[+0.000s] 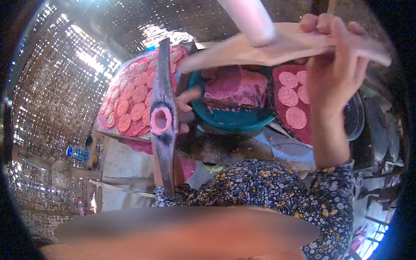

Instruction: The person uses a wooden press to form pink dough into circular, patterned cakes. They scoop dough from a green basin, place it into the press, and then eject the formed cakes onto a red mat. The process is repeated continuously to create a stack of finished cakes.

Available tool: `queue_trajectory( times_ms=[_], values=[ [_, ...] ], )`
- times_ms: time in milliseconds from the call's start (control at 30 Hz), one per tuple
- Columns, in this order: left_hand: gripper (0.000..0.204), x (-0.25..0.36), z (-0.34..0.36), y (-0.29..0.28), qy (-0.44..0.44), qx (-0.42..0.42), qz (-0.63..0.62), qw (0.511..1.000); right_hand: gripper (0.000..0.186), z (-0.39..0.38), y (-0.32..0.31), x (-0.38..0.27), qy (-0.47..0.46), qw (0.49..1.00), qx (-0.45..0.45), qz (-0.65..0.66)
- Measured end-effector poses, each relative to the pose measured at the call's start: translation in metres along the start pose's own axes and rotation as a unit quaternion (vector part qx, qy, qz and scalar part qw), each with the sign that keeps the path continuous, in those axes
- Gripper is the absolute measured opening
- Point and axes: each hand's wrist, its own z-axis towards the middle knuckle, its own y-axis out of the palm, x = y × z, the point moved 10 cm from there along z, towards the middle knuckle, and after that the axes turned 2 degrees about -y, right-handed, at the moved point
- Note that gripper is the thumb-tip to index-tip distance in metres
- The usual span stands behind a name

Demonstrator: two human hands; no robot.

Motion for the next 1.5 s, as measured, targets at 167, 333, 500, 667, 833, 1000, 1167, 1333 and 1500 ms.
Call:
queue_trajectory(
  times_ms=[167,333,500,667,833,1000,1167,1333,1500],
  values=[
    [0.038,0.028,-0.046,-0.079,0.238,0.306,-0.252,0.886,0.025,-0.078,0.124,0.013,0.283,0.850,-0.006,0.445],
    [0.035,0.041,-0.129,-0.117,0.245,0.429,-0.200,0.846,0.061,-0.198,0.207,0.051,0.511,0.675,-0.372,0.382],
    [0.037,0.012,-0.183,-0.102,0.190,0.468,-0.099,0.857,0.043,-0.366,0.152,0.163,0.747,0.544,-0.374,0.080],
    [0.030,0.023,-0.148,-0.084,0.183,0.352,-0.069,0.915,0.035,-0.423,0.145,0.192,0.827,0.486,-0.277,0.055],
    [0.028,0.007,-0.143,-0.089,0.139,0.330,-0.104,0.928,0.039,-0.424,0.133,0.220,0.747,0.568,-0.325,-0.113],
    [0.030,0.015,-0.147,-0.085,0.137,0.348,-0.091,0.923,0.032,-0.395,0.109,0.213,0.676,0.596,-0.405,-0.159],
    [0.029,0.008,-0.150,-0.086,0.131,0.357,-0.124,0.917,0.013,-0.354,0.065,0.176,0.831,0.461,-0.302,0.077],
    [0.029,0.003,-0.150,-0.086,0.125,0.334,-0.129,0.925,0.014,-0.266,0.066,0.134,0.704,0.461,-0.540,0.010],
    [0.030,0.007,-0.142,-0.083,0.118,0.332,-0.142,0.925,0.027,-0.240,0.117,0.146,0.190,0.607,-0.744,-0.204]
  ],
)
